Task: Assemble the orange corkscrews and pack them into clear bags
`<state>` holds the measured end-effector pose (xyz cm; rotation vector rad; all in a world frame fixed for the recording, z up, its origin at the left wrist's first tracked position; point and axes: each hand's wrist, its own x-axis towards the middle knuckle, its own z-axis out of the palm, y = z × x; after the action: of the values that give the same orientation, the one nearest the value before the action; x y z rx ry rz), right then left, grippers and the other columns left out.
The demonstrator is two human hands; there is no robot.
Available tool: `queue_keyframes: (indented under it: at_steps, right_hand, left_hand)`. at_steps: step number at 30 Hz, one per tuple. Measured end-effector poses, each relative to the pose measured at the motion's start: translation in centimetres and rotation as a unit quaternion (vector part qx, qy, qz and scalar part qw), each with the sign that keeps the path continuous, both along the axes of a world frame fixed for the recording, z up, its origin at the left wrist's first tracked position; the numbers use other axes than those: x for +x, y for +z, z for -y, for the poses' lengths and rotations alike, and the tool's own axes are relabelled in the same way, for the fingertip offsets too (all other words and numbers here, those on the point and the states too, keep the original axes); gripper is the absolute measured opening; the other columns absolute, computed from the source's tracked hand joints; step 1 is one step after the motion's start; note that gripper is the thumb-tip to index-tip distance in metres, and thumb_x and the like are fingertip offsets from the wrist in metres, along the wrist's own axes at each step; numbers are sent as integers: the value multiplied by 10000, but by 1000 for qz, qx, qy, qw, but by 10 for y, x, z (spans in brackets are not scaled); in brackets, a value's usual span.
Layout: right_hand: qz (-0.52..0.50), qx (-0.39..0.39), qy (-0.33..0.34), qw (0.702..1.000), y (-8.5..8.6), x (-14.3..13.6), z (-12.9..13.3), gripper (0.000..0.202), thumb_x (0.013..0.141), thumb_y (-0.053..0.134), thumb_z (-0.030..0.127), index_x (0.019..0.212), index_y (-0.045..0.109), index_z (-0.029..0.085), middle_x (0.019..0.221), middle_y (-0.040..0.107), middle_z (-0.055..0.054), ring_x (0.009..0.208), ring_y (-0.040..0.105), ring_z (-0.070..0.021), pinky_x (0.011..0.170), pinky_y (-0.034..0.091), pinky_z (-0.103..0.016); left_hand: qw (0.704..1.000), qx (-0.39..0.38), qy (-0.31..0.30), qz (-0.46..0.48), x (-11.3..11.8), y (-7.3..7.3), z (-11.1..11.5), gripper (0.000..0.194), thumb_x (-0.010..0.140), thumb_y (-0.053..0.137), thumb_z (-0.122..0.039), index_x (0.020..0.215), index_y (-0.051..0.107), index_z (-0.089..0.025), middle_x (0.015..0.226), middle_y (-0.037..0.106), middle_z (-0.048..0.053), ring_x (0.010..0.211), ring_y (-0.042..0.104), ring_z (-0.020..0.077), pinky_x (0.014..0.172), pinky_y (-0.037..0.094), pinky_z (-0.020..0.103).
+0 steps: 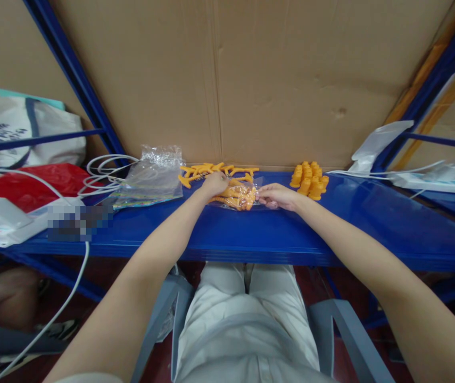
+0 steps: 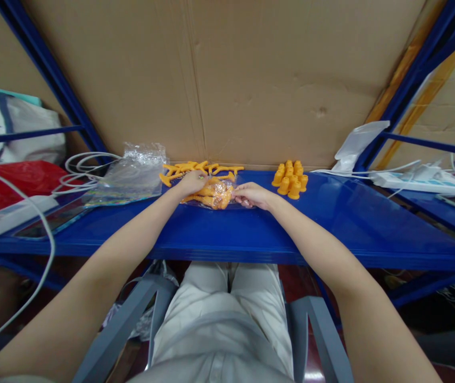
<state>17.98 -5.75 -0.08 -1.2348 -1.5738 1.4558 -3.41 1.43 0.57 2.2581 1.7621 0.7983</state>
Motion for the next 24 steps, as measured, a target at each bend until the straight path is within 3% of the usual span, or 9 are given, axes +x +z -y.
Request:
queue_keyframes:
  at_steps: [7, 13, 19, 24]
  right_hand:
    - [-84, 58, 10, 995, 11, 5, 5, 270, 822, 731, 335, 706, 561, 162, 510, 502, 44, 380, 392, -48, 355, 256, -169]
    - [-106, 45, 57, 992, 16, 6, 6, 341, 897, 561, 427, 716, 631, 147, 554, 566, -8, 453, 453, -90, 397, 313, -202]
    - [-59, 91, 41, 993, 9, 3, 5, 160, 681, 753, 259, 667, 629, 160, 571, 588, 10, 505, 475, -77, 434, 305, -192]
    - [-25, 113, -19, 993, 13, 5, 7, 125, 662, 715, 195, 600, 611, 164, 556, 579, 13, 511, 480, -72, 459, 339, -185]
  left_hand:
    - [998, -8, -6, -61, 0, -1, -2, 333, 931, 450, -235, 1066, 724, -102, 1162, 715, 165, 1128, 652, 265, 1011, 447, 308]
    - [998, 14, 1, -67, 1, -2, -3, 340, 931, 446, -234, 1105, 711, -112, 1152, 715, 152, 1146, 642, 252, 1029, 434, 302]
    - [997, 60, 7, -40, 2, -2, 3, 295, 888, 506, -203, 1067, 730, -136, 1118, 729, 122, 1094, 657, 248, 987, 467, 304]
    - [996, 85, -1, -16, 3, 7, 12, 288, 864, 489, -165, 966, 756, -132, 969, 753, 97, 948, 682, 235, 897, 502, 305]
